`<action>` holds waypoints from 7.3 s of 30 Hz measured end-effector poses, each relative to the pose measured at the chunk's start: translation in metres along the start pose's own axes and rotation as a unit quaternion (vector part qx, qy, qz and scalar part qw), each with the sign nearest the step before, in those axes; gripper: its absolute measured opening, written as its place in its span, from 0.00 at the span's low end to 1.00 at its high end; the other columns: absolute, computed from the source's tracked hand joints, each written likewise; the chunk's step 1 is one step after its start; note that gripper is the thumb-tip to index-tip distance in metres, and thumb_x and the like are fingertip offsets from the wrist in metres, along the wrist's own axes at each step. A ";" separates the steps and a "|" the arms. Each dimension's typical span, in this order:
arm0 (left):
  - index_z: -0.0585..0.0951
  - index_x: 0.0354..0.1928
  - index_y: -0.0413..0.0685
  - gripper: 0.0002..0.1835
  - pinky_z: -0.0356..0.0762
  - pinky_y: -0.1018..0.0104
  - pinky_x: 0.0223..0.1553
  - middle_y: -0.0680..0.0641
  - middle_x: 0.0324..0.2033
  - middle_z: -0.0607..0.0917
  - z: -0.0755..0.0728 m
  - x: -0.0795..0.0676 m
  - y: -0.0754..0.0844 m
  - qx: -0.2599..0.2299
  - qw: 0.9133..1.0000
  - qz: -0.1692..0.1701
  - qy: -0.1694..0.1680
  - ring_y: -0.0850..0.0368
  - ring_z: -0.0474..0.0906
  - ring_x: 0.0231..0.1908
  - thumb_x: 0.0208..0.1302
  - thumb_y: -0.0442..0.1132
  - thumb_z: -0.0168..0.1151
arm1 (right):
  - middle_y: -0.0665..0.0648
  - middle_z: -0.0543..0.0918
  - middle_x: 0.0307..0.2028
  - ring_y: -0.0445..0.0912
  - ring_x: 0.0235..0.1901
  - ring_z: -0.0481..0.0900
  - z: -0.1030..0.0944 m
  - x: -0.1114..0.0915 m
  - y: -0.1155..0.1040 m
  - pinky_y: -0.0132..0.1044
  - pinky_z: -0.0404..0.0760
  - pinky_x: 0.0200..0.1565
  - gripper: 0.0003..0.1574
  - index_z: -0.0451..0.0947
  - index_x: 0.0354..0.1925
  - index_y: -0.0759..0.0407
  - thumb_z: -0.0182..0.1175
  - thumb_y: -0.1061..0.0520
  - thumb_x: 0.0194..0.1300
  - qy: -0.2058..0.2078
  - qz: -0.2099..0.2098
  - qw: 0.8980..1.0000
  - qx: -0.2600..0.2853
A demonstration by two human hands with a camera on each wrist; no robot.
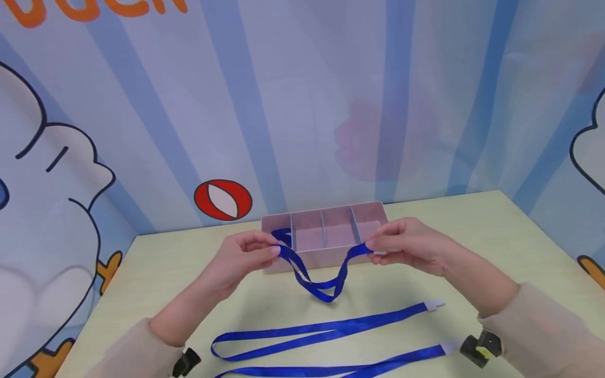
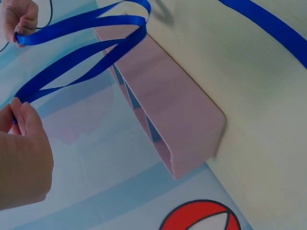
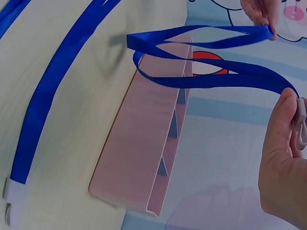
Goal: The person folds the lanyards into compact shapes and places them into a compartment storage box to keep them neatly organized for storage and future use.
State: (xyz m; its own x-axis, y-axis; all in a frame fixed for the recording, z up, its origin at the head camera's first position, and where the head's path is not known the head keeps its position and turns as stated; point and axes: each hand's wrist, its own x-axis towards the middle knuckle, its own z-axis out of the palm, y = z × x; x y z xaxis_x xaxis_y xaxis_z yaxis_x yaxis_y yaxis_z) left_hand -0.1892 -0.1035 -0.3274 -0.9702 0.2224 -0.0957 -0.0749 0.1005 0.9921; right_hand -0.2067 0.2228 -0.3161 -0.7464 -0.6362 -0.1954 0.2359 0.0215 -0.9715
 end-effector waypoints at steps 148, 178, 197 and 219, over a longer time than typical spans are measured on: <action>0.77 0.48 0.39 0.15 0.79 0.65 0.45 0.45 0.36 0.81 0.025 0.013 -0.002 -0.185 0.972 -0.033 0.140 0.56 0.81 0.38 0.59 0.35 0.64 | 0.48 0.79 0.28 0.42 0.35 0.76 0.007 0.021 0.079 0.31 0.75 0.43 0.13 0.75 0.35 0.56 0.51 0.72 0.64 0.084 -0.283 0.954 0.047; 0.72 0.53 0.34 0.20 0.80 0.70 0.39 0.46 0.35 0.82 0.007 0.007 -0.031 -0.194 0.973 -0.062 0.109 0.60 0.83 0.32 0.60 0.31 0.62 | 0.55 0.78 0.23 0.46 0.20 0.78 0.023 0.012 0.054 0.37 0.82 0.31 0.04 0.73 0.39 0.66 0.54 0.65 0.66 0.080 -0.124 0.978 -0.147; 0.76 0.51 0.35 0.17 0.79 0.68 0.42 0.45 0.38 0.82 0.001 -0.003 -0.027 -0.166 0.976 -0.052 0.131 0.58 0.83 0.35 0.60 0.34 0.63 | 0.49 0.81 0.35 0.42 0.37 0.78 0.001 0.008 0.063 0.32 0.79 0.44 0.13 0.80 0.40 0.50 0.51 0.65 0.68 0.084 -0.129 0.985 -0.076; 0.77 0.49 0.33 0.16 0.79 0.68 0.42 0.43 0.59 0.72 0.000 -0.004 -0.023 -0.165 0.977 -0.041 0.129 0.58 0.82 0.38 0.59 0.32 0.63 | 0.53 0.84 0.27 0.43 0.27 0.83 0.018 0.007 0.049 0.33 0.83 0.35 0.10 0.78 0.33 0.55 0.52 0.64 0.68 0.171 -0.169 0.969 0.050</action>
State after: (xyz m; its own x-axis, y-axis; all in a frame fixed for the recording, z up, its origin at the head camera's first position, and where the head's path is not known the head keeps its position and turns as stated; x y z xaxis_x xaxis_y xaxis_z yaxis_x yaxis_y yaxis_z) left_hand -0.1833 -0.1067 -0.3496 -0.9803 -0.0291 -0.1956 -0.1845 -0.2207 0.9577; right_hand -0.1892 0.2051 -0.3626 -0.9502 -0.3008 0.0817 -0.0112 -0.2290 -0.9734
